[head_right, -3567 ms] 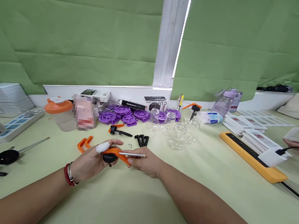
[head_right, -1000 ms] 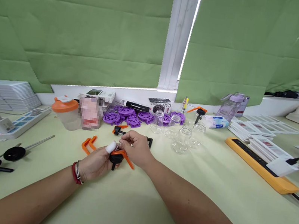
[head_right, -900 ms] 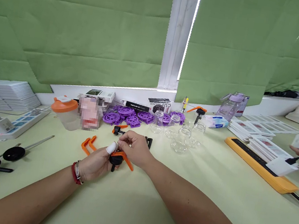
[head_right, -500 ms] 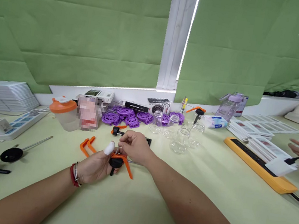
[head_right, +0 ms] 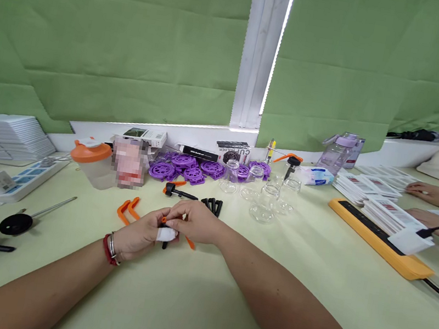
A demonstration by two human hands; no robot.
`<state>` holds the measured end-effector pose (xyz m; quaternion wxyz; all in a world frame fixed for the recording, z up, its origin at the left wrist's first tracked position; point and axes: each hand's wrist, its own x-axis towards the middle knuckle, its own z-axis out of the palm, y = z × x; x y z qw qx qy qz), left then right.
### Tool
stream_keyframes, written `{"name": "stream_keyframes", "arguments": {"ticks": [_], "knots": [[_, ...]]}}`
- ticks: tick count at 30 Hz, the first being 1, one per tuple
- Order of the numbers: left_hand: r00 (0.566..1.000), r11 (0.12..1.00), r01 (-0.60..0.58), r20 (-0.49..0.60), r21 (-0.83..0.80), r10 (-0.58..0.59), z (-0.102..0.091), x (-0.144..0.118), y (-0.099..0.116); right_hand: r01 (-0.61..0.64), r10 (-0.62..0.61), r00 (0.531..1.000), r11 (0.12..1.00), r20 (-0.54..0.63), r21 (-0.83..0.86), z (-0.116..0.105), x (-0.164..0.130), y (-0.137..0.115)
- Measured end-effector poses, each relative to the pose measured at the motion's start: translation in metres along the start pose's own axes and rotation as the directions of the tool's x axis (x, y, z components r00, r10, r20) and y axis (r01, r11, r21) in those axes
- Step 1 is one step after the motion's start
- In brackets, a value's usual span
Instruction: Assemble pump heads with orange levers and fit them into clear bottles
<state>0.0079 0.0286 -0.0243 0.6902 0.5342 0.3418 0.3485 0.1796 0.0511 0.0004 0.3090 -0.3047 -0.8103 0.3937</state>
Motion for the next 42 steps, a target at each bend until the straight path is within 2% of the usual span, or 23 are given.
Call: {"name": "stream_keyframes", "arguments": {"ticks": [3,5,11,19,22,26,29,30,31,32,33,34,35,36,37,39,42], "knots": [[1.000,1.000,-0.015,-0.007,0.000,0.015,-0.001,0.000,0.000,0.051,-0.033,0.988,0.992,0.152,-0.113,-0.010,-0.003,-0.009],[1.000,0.999,-0.017,0.002,0.033,0.017,0.000,-0.001,0.001,0.055,-0.014,0.978,0.980,0.209,-0.192,-0.014,-0.004,-0.014],[0.999,0.989,-0.025,0.025,0.145,0.021,0.001,-0.003,0.004,0.069,0.005,0.978,0.935,0.209,-0.348,-0.010,-0.007,-0.014],[0.995,0.955,-0.023,0.098,0.296,-0.006,0.005,-0.006,0.007,0.263,-0.126,0.921,0.900,0.368,-0.349,-0.012,-0.010,-0.014],[0.997,0.963,0.024,0.071,0.267,-0.045,0.010,-0.009,0.006,0.314,-0.169,0.905,0.884,0.389,-0.346,-0.008,-0.012,-0.014],[0.988,0.960,0.155,-0.017,0.232,-0.156,0.013,-0.013,0.006,0.380,-0.224,0.890,0.845,0.396,-0.375,-0.005,-0.010,-0.015],[0.987,0.969,0.152,-0.079,0.196,-0.139,0.010,-0.010,0.006,0.414,-0.293,0.900,0.809,0.324,-0.417,-0.016,-0.005,-0.015],[0.988,0.975,0.130,-0.105,0.180,-0.112,0.009,-0.008,0.006,0.385,-0.302,0.919,0.820,0.252,-0.423,-0.022,-0.004,-0.014],[0.987,0.980,0.107,-0.138,0.165,-0.085,0.007,-0.006,0.006,0.314,-0.286,0.949,0.848,0.132,-0.426,-0.030,-0.003,-0.011],[0.983,0.985,0.084,-0.176,0.150,-0.057,0.005,-0.004,0.006,0.202,-0.236,0.971,0.881,-0.026,-0.428,-0.039,-0.003,-0.008],[0.976,0.989,0.061,-0.217,0.133,-0.031,0.003,-0.002,0.006,0.057,-0.147,0.973,0.900,-0.178,-0.432,-0.047,-0.002,-0.002],[0.967,0.993,0.037,-0.254,0.114,-0.007,0.001,-0.001,0.007,-0.137,-0.014,0.945,0.890,-0.327,-0.434,-0.054,-0.002,0.005],[0.958,0.996,0.012,-0.286,0.091,0.014,0.000,0.001,0.007,-0.344,0.145,0.895,0.828,-0.422,-0.443,-0.061,-0.002,0.013],[0.949,0.998,-0.009,-0.314,0.066,0.030,-0.001,0.002,0.008,-0.536,0.319,0.823,0.709,-0.469,-0.458,-0.066,-0.003,0.023],[0.940,0.999,-0.025,-0.340,0.041,0.038,-0.001,0.002,0.008,-0.611,0.394,0.780,0.648,-0.486,-0.455,-0.069,-0.003,0.032],[0.920,0.999,-0.043,-0.390,-0.004,0.037,-0.001,0.003,0.010,-0.677,0.474,0.733,0.584,-0.489,-0.448,-0.071,-0.003,0.050],[0.897,0.997,-0.063,-0.440,-0.040,0.040,0.000,0.004,0.011,-0.722,0.532,0.692,0.527,-0.488,-0.448,-0.069,-0.002,0.069]]}}
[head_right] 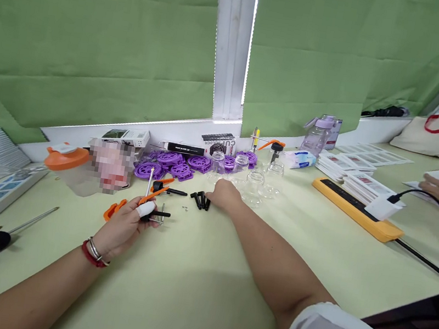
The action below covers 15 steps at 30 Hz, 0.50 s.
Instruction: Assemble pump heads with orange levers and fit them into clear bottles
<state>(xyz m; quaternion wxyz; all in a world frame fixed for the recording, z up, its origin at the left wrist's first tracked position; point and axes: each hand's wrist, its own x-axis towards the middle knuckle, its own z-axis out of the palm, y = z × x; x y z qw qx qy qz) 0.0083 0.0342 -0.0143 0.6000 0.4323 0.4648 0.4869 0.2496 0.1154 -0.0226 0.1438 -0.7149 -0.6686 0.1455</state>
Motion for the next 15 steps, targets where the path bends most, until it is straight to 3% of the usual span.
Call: {"name": "stream_keyframes", "arguments": {"ticks": [9,15], "knots": [[0.999,0.995,0.034,0.031,-0.097,-0.031,-0.008,0.005,-0.002,-0.077,0.078,0.997,0.994,0.007,-0.077,0.007,0.005,0.006],[0.999,0.993,0.035,0.026,-0.109,-0.032,-0.006,0.005,0.000,0.027,-0.029,0.999,0.997,-0.031,-0.072,-0.005,-0.005,-0.001]]}}
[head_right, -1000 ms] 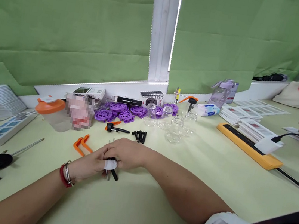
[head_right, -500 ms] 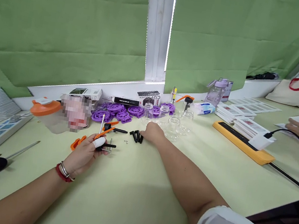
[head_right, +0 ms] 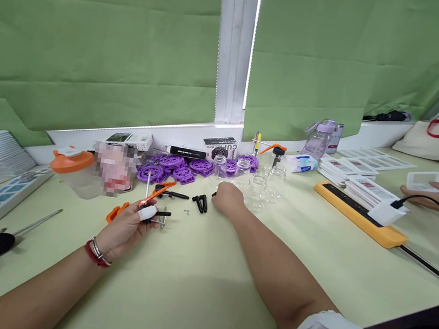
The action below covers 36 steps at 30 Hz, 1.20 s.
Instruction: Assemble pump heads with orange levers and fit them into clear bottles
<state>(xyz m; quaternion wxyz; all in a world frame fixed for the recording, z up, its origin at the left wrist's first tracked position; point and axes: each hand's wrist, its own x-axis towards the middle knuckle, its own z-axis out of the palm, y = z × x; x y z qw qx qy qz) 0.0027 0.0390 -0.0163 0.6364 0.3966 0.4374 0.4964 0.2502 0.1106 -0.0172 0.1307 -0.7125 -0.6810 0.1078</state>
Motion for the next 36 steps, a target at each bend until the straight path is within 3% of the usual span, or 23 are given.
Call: {"name": "stream_keyframes", "arguments": {"ticks": [3,5,8,10,24,36], "knots": [[1.000,1.000,-0.021,0.012,0.000,0.021,-0.001,0.001,0.000,0.156,-0.157,0.988,0.986,0.007,0.054,-0.011,-0.013,-0.014],[0.999,0.999,-0.033,0.019,0.000,0.033,-0.001,0.002,-0.001,0.286,-0.294,0.954,0.951,0.061,0.118,-0.014,-0.024,-0.026],[0.999,0.999,-0.044,0.032,0.012,0.043,-0.002,0.002,-0.001,0.516,-0.551,0.827,0.823,0.114,0.239,-0.010,-0.040,-0.044],[0.998,0.999,-0.044,0.042,0.019,0.043,-0.002,0.002,-0.001,0.583,-0.621,0.775,0.774,0.118,0.247,-0.004,-0.047,-0.052],[0.999,0.975,-0.034,0.042,0.219,0.026,-0.004,-0.002,-0.001,0.638,-0.682,0.730,0.705,0.049,0.310,0.010,-0.054,-0.056],[0.990,0.930,-0.132,0.005,0.343,0.139,-0.007,0.003,-0.010,0.706,-0.754,0.655,0.635,0.050,0.315,0.012,-0.056,-0.057]]}}
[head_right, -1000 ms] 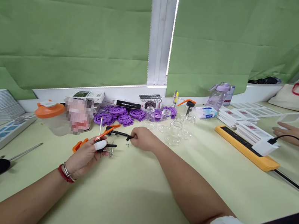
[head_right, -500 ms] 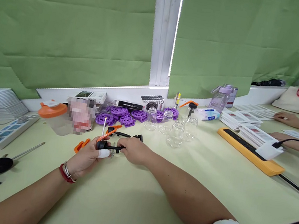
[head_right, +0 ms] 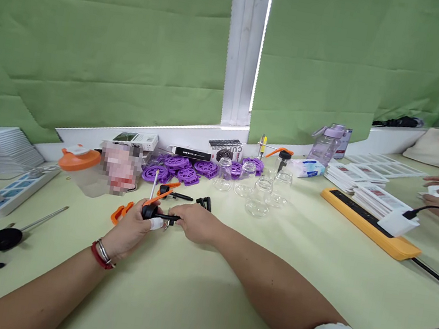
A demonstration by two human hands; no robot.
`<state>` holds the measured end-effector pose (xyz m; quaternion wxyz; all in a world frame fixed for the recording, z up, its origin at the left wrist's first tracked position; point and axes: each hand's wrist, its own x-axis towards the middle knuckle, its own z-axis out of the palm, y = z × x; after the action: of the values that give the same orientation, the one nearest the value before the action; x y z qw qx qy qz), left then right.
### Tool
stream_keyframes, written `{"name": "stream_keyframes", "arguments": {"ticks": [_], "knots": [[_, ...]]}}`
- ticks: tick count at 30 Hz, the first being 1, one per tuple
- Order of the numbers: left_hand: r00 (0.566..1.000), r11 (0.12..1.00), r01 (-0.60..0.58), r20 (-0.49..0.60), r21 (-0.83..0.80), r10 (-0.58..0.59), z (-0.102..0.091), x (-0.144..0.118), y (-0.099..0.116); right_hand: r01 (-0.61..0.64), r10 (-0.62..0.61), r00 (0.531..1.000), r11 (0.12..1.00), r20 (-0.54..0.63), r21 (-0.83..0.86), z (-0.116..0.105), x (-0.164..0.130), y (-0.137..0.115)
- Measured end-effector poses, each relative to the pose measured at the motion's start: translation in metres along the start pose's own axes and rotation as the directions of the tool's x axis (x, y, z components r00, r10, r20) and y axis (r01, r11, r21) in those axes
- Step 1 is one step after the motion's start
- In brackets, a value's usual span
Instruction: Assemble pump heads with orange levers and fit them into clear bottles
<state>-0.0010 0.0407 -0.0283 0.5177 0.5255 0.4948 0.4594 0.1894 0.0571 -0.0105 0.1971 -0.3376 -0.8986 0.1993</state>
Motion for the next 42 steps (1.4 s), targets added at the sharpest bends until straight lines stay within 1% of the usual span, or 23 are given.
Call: {"name": "stream_keyframes", "arguments": {"ticks": [6,10,12,17,21,25,30,33,36,42], "knots": [[1.000,1.000,0.019,0.008,-0.020,-0.019,0.000,0.000,0.001,0.008,-0.008,1.000,1.000,-0.011,0.007,0.001,0.000,-0.001],[0.999,0.999,0.005,-0.038,0.034,-0.004,0.001,0.000,0.002,0.007,-0.007,1.000,1.000,-0.013,0.013,0.002,0.000,-0.001],[0.999,0.999,0.004,-0.048,0.032,-0.003,0.002,0.000,0.002,0.017,-0.017,1.000,1.000,-0.007,0.017,0.002,0.000,-0.001],[1.000,0.999,0.016,0.001,-0.046,-0.016,0.001,0.000,0.002,0.017,-0.016,1.000,1.000,-0.013,0.018,0.002,0.000,-0.002],[0.999,0.997,0.026,0.032,-0.079,-0.024,0.000,-0.003,0.005,0.001,-0.001,0.999,1.000,-0.042,0.018,0.004,-0.001,-0.003],[0.999,0.995,0.036,0.043,-0.091,-0.032,0.000,-0.004,0.008,-0.014,0.010,0.995,0.999,-0.101,-0.036,0.011,-0.003,-0.002],[0.998,0.993,0.034,0.048,-0.116,-0.029,-0.001,-0.005,0.010,0.026,-0.036,0.994,0.995,-0.102,-0.099,0.017,-0.004,-0.003],[0.997,0.992,0.061,0.043,-0.109,-0.056,0.000,-0.006,0.012,0.031,-0.040,0.994,0.996,-0.103,-0.087,0.017,-0.005,-0.004],[0.996,0.991,0.078,0.042,-0.108,-0.074,0.001,-0.007,0.013,0.011,-0.017,0.995,0.998,-0.101,-0.058,0.016,-0.005,-0.004],[0.997,0.993,0.045,0.062,-0.111,-0.039,0.001,-0.008,0.014,-0.015,0.014,0.996,1.000,-0.084,-0.014,0.016,-0.006,-0.004]]}}
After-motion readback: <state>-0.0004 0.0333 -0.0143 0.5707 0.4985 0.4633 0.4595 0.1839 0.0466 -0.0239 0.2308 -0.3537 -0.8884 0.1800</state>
